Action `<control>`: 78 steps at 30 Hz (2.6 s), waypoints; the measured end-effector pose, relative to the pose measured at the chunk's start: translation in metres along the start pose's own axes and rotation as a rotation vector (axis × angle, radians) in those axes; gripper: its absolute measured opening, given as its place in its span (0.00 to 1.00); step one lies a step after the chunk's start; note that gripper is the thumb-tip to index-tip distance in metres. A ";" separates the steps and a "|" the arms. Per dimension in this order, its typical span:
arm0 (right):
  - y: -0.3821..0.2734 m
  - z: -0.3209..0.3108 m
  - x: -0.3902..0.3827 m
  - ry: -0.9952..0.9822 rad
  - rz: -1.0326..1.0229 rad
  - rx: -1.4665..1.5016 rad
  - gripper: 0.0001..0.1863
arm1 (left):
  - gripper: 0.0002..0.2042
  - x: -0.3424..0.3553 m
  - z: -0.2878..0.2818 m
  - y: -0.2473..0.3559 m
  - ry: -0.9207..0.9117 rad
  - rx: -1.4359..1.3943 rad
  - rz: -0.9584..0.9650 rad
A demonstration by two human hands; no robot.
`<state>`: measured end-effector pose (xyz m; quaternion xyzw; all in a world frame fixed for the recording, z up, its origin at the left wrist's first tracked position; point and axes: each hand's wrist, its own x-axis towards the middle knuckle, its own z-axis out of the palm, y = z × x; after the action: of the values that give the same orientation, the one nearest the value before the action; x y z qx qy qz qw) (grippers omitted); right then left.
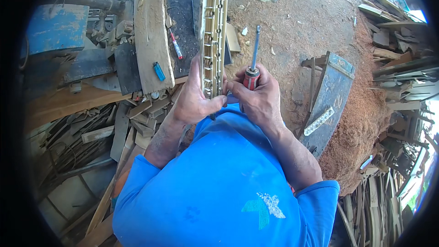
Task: The person uses a screwdriver to tighten internal connections within a plastic power strip housing and then reassembles the outer casing pieces together by hand.
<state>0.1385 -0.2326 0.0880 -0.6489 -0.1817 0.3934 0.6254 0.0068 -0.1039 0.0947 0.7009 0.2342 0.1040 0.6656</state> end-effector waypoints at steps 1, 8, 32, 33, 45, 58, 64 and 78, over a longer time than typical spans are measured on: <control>0.000 -0.001 -0.001 -0.027 0.076 0.075 0.11 | 0.48 -0.001 0.000 0.002 -0.006 0.003 0.008; 0.005 0.003 -0.007 -0.050 0.009 0.205 0.11 | 0.45 -0.001 -0.002 0.006 -0.047 -0.272 -0.101; -0.007 0.013 -0.005 0.037 0.074 0.070 0.11 | 0.23 0.018 0.014 0.002 0.227 -0.660 -0.069; -0.008 0.013 -0.006 0.033 0.073 0.071 0.11 | 0.23 0.018 0.013 0.002 0.233 -0.672 -0.080; -0.002 0.008 -0.004 0.027 -0.014 -0.093 0.08 | 0.17 0.022 0.003 -0.023 0.187 -0.972 -0.290; -0.012 0.000 -0.015 -0.079 0.083 0.028 0.09 | 0.18 0.026 0.009 -0.020 0.328 -0.969 -0.410; 0.004 -0.002 -0.012 0.010 -0.002 -0.220 0.10 | 0.17 0.026 0.012 -0.024 0.233 -0.999 -0.360; 0.005 0.008 0.003 0.140 -0.166 -0.270 0.05 | 0.24 0.034 0.024 -0.014 0.264 -0.632 -0.215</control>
<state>0.1333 -0.2263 0.0835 -0.7356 -0.2418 0.2661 0.5741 0.0449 -0.1087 0.0731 0.4123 0.3467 0.1904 0.8207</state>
